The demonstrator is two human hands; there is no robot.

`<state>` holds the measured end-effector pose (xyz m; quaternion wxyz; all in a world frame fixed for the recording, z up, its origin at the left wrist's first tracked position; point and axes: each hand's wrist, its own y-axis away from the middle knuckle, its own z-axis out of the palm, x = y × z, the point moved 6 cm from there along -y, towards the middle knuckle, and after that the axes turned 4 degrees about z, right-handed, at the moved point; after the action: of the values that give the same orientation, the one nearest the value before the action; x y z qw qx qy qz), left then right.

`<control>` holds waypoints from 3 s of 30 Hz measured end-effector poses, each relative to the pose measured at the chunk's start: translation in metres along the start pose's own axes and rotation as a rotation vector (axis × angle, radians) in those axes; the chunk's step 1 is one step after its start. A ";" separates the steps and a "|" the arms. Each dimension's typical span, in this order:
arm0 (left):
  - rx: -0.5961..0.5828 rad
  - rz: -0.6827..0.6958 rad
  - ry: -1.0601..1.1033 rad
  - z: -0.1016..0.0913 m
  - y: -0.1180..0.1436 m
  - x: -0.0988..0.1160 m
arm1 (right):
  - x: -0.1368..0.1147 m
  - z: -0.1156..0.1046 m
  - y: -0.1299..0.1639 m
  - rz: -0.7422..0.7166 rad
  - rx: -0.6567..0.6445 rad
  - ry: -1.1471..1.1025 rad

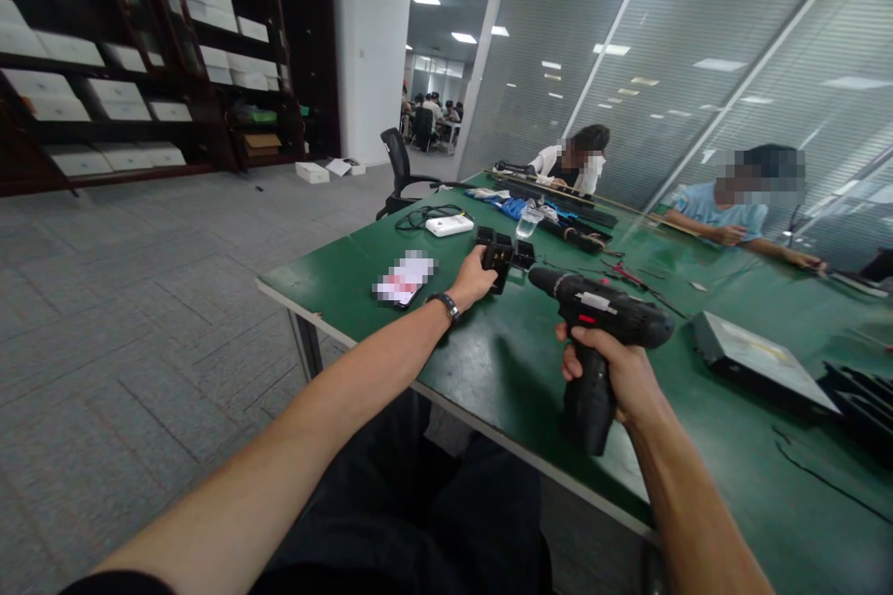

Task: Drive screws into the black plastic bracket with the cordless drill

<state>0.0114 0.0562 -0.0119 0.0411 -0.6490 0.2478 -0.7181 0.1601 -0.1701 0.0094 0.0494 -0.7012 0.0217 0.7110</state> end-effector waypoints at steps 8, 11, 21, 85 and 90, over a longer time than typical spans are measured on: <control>-0.037 -0.032 0.029 0.007 0.002 0.000 | -0.001 0.001 -0.002 0.025 0.039 0.028; -0.040 -0.042 0.046 0.009 0.002 -0.001 | -0.002 0.002 -0.001 0.025 0.075 0.026; -0.038 -0.060 0.138 0.015 -0.002 -0.005 | -0.007 0.005 0.002 0.000 0.135 0.008; -0.048 -0.073 0.117 0.014 0.001 0.003 | -0.011 0.009 0.003 -0.011 0.111 -0.012; -0.066 -0.065 0.122 0.016 -0.001 0.000 | -0.010 0.008 0.002 -0.013 0.109 -0.021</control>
<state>0.0263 0.0518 -0.0108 -0.0188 -0.6128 0.2522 -0.7487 0.1521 -0.1721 0.0193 0.0923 -0.6900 0.0552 0.7158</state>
